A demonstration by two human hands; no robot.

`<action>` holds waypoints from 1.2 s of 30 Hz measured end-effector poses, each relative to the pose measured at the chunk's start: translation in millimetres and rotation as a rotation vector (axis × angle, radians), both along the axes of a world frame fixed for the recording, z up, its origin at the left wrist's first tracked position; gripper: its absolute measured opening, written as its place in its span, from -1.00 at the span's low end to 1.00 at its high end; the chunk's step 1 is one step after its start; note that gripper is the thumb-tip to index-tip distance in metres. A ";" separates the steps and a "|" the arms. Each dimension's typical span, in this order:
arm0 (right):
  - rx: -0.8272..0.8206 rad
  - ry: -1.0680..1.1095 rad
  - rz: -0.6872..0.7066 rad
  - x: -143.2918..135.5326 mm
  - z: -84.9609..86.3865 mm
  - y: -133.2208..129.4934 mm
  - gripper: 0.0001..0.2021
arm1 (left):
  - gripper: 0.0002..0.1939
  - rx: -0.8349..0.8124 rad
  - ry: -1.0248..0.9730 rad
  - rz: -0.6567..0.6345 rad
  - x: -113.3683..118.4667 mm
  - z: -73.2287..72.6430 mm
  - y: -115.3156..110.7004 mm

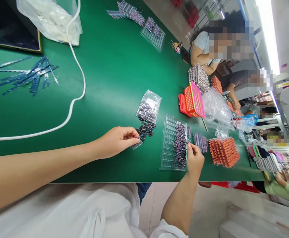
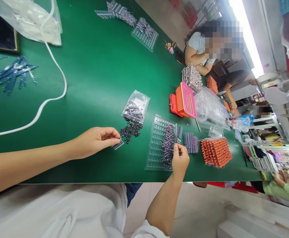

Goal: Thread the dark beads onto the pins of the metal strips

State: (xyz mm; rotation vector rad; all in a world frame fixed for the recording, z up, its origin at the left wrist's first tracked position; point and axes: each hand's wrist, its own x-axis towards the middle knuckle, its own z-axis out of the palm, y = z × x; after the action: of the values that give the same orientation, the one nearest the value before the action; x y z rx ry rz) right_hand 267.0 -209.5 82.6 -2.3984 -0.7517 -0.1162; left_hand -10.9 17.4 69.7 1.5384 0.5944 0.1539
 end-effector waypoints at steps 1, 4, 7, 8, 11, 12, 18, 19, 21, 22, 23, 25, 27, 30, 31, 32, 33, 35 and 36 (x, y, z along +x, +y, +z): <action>0.001 -0.002 -0.001 0.2 -0.3 -0.5 -0.61 | -0.67 0.000 0.000 -0.002 0.1 0.4 0.1; -0.004 -0.014 -0.003 1.1 -1.1 -1.6 -0.61 | -0.68 0.000 0.001 -0.009 0.3 1.1 0.2; -0.019 -0.032 -0.001 2.4 -2.0 -2.2 -0.60 | -0.68 -0.004 -0.001 -0.009 0.6 0.9 0.0; -0.026 -0.038 0.001 3.1 -2.5 -2.3 -0.60 | -0.68 -0.007 -0.002 -0.009 0.7 0.6 -0.2; -0.048 -0.070 0.008 5.9 -4.9 -1.8 -0.59 | -0.68 -0.027 0.001 0.001 1.2 -0.3 -1.1; -0.056 -0.085 0.011 6.7 -5.7 -1.4 -0.60 | -0.69 -0.036 0.001 0.008 1.5 -0.6 -1.4; -0.059 -0.238 0.024 -15.9 -2.8 3.2 -0.59 | -0.73 -0.071 -0.026 0.093 4.3 -2.0 1.0; -0.046 -0.282 0.042 -27.1 -1.2 4.9 -0.61 | -0.73 -0.073 -0.032 0.114 4.6 -2.1 2.2; -0.009 -0.318 0.111 -55.3 1.2 10.4 -0.67 | -0.74 -0.086 -0.047 0.152 4.7 -2.0 4.1; 0.005 -0.300 0.169 -70.8 1.3 14.4 -0.71 | -0.75 -0.096 -0.054 0.163 4.7 -1.8 4.7; 0.016 -0.275 0.238 -86.0 0.4 19.3 -0.74 | -0.75 -0.106 -0.061 0.171 4.5 -1.5 4.9; 0.016 -0.182 0.420 -112.1 -4.3 31.1 -0.79 | -0.75 -0.115 -0.070 0.179 4.2 -0.8 4.6; -0.007 -0.098 0.517 -128.1 -11.5 43.4 -0.80 | -0.76 -0.109 -0.074 0.183 4.0 -0.5 3.8; -0.063 -0.094 0.469 -133.5 -20.4 58.4 -0.75 | -0.77 -0.096 -0.078 0.186 3.7 -1.5 3.2; -0.086 -0.110 0.444 -132.4 -22.2 62.4 -0.72 | -0.77 -0.093 -0.082 0.184 3.7 -2.2 3.3; -0.110 -0.122 0.432 -130.8 -23.5 66.1 -0.68 | -0.77 -0.091 -0.085 0.182 3.7 -2.9 3.4; -0.134 -0.129 0.433 -129.1 -24.7 69.6 -0.64 | -0.77 -0.090 -0.089 0.178 3.7 -3.7 3.6; -0.186 -0.113 0.468 -126.4 -27.1 76.0 -0.54 | -0.77 -0.090 -0.094 0.170 3.7 -5.0 4.0; -0.214 -0.091 0.495 -125.7 -28.7 78.8 -0.50 | -0.77 -0.089 -0.094 0.171 3.6 -5.3 4.3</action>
State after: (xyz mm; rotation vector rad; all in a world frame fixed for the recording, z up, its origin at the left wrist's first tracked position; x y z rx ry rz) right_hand 141.3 -130.7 53.9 -2.3342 -1.4379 0.0614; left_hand -7.2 21.6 64.4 1.3861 0.6488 0.3242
